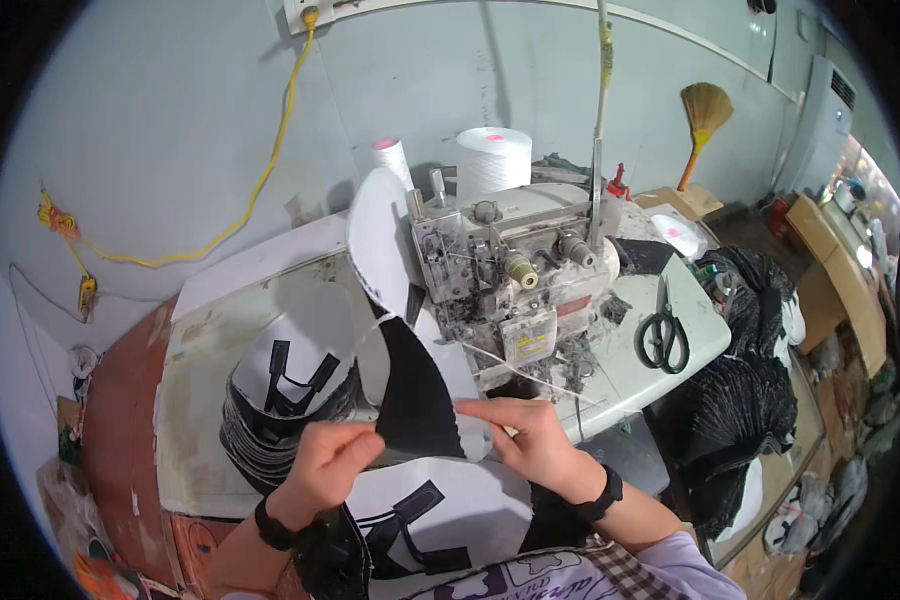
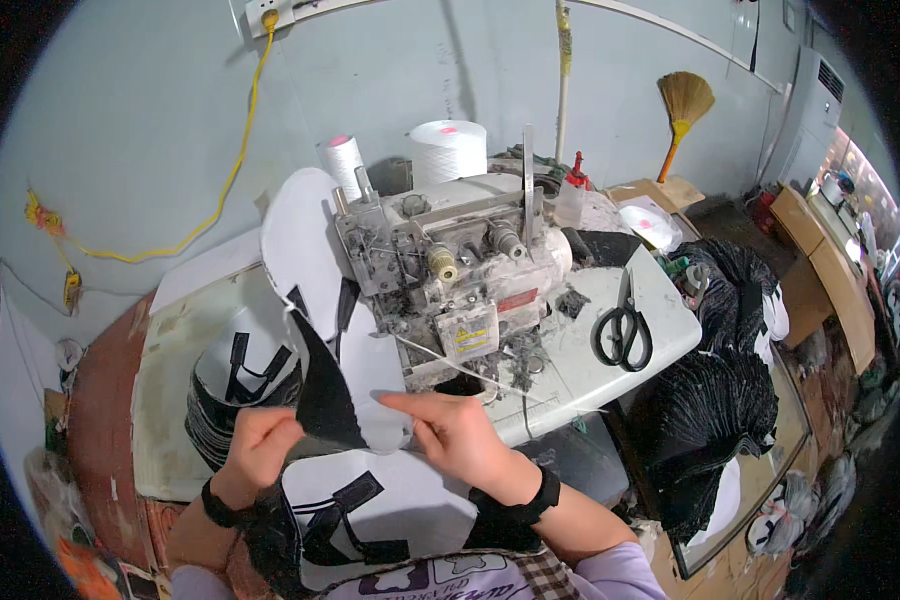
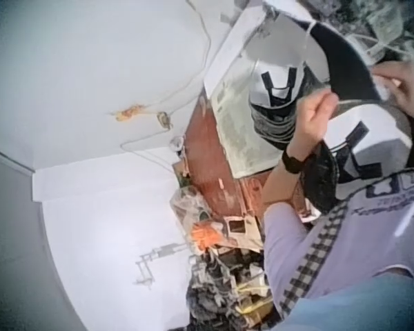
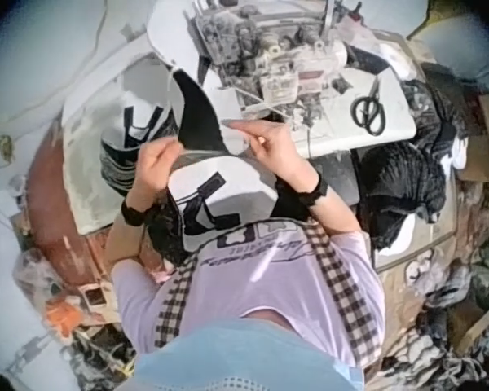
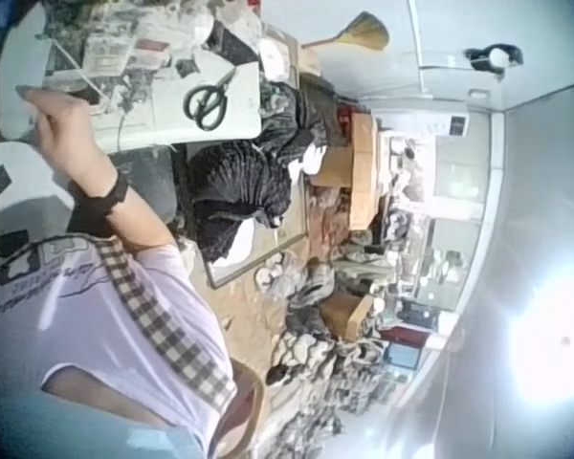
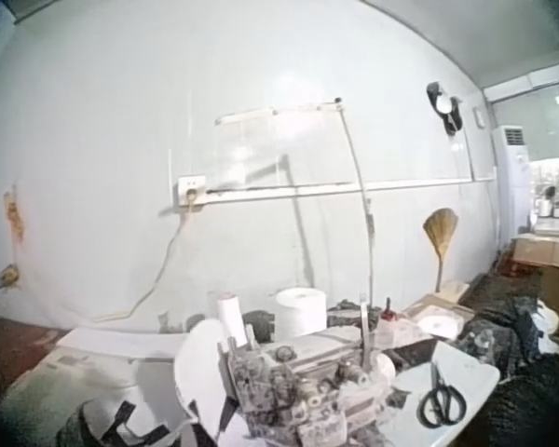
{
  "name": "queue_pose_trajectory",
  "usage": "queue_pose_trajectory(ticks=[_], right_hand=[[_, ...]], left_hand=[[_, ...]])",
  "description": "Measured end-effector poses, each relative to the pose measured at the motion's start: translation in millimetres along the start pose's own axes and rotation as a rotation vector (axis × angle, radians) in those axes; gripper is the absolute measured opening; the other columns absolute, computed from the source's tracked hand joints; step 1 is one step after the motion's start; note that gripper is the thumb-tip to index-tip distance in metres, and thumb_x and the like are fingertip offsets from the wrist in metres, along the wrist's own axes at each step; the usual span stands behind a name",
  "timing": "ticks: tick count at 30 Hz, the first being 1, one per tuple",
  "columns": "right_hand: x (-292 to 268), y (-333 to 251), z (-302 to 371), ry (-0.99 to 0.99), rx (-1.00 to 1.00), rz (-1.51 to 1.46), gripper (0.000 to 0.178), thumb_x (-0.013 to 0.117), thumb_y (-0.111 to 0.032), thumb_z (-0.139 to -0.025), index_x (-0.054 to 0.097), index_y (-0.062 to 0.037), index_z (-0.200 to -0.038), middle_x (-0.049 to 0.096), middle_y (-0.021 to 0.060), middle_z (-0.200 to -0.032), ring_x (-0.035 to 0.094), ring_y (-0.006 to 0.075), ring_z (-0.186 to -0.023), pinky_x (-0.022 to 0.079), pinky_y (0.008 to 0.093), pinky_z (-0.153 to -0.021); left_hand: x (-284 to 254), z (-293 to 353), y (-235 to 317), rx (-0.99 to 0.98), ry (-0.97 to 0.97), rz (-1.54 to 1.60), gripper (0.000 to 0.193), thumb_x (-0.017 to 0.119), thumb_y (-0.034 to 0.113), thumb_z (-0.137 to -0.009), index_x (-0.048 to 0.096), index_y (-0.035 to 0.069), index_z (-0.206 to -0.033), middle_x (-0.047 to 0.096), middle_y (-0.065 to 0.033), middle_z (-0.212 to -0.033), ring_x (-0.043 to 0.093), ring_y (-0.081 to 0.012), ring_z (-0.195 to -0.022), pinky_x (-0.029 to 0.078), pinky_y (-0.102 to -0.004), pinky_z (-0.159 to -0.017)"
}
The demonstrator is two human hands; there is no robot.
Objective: Sewing shoe components using an industrial overlock machine.
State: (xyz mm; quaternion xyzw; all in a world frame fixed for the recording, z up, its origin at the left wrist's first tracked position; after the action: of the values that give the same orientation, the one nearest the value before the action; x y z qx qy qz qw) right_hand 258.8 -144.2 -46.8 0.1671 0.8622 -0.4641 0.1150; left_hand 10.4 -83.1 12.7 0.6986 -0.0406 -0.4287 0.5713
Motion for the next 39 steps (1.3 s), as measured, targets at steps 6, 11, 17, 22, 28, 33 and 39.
queue_pose_trajectory(ticks=[6, 11, 17, 22, 28, 33, 39], right_hand=[[9.2, -13.5, 4.5, -0.11, -0.183, 0.261, 0.05, 0.065, 0.0, -0.071, 0.058, -0.0028, -0.121, 0.063, 0.0137, -0.077, 0.062, 0.0307, -0.062, 0.05, 0.0386, -0.057], [12.7, -4.1, 2.5, -0.039, -0.083, 0.213, 0.054, 0.062, 0.001, -0.069, 0.056, -0.0031, -0.122, 0.064, 0.0149, -0.079, 0.064, 0.0316, -0.067, 0.051, 0.0386, -0.06], [12.2, 19.1, 2.2, 0.052, -0.207, 0.366, 0.055, 0.058, 0.006, -0.064, 0.056, -0.0004, -0.119, 0.058, 0.0107, -0.069, 0.061, 0.0279, -0.061, 0.049, 0.0382, -0.056], [14.9, 24.3, 2.7, 0.027, -0.251, 0.356, 0.059, 0.06, 0.003, -0.064, 0.054, -0.0012, -0.123, 0.057, 0.0089, -0.069, 0.058, 0.0267, -0.058, 0.048, 0.0373, -0.055], [19.6, 19.3, -12.9, 0.011, -0.221, 0.429, 0.056, 0.061, 0.0, -0.066, 0.057, -0.0047, -0.121, 0.057, 0.0087, -0.068, 0.058, 0.0262, -0.057, 0.048, 0.0365, -0.054], [17.2, 22.8, -23.4, 0.019, -0.188, 0.434, 0.049, 0.06, 0.001, -0.072, 0.058, -0.0063, -0.12, 0.06, 0.0098, -0.069, 0.059, 0.0268, -0.056, 0.048, 0.0364, -0.053], [18.0, 32.9, 9.2, 0.25, 0.334, -0.289, 0.022, 0.065, -0.017, -0.087, 0.06, -0.0039, -0.104, 0.064, 0.0127, -0.079, 0.065, 0.0252, -0.068, 0.052, 0.034, -0.062]], left_hand=[[7.4, -15.0, 16.2, 0.0, 0.081, 0.326, 0.021, 0.051, 0.016, -0.097, 0.057, -0.004, -0.098, 0.061, -0.0065, -0.089, 0.058, -0.0099, -0.082, 0.048, -0.0244, -0.072], [17.4, -23.9, 12.6, -0.271, 0.002, 1.246, 0.04, 0.04, 0.038, -0.101, 0.051, 0.002, -0.113, 0.057, -0.0129, -0.115, 0.055, -0.0258, -0.11, 0.048, -0.0422, -0.094], [10.1, -46.1, -0.3, -0.068, 0.173, 0.995, 0.038, 0.041, 0.036, -0.101, 0.053, 0.002, -0.113, 0.06, -0.0109, -0.111, 0.057, -0.0174, -0.103, 0.047, -0.033, -0.09], [-3.5, -65.0, -6.6, 0.084, 0.38, 0.519, 0.037, 0.031, 0.028, -0.104, 0.057, 0.003, -0.111, 0.063, -0.0055, -0.104, 0.058, -0.0073, -0.093, 0.047, -0.0224, -0.081], [-38.9, -71.9, -7.8, 0.044, 0.418, 0.817, 0.015, 0.056, 0.018, -0.095, 0.056, 0.009, -0.107, 0.059, 0.0009, -0.095, 0.058, -0.0084, -0.087, 0.053, -0.0295, -0.068], [-58.4, -19.0, 5.5, -0.258, 0.084, 0.067, 0.02, 0.06, 0.005, -0.081, 0.064, -0.003, -0.099, 0.07, -0.0085, -0.084, 0.066, -0.0144, -0.073, 0.052, -0.0266, -0.067], [25.1, -15.7, 15.9, -0.178, 0.007, 0.06, 0.035, 0.05, 0.034, -0.097, 0.068, 0.004, -0.095, 0.07, -0.0066, -0.083, 0.067, -0.012, -0.079, 0.052, -0.028, -0.072]])
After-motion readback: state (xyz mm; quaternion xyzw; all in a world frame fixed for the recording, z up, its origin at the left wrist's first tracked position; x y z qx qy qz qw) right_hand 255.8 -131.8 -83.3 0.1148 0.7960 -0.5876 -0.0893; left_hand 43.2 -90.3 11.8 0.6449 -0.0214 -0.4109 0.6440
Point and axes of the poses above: each hand's wrist, its own z-axis away from the middle knuckle, its own x-axis out of the palm, y = z × x, the point moved 1 cm from there along -z, towards the middle knuckle
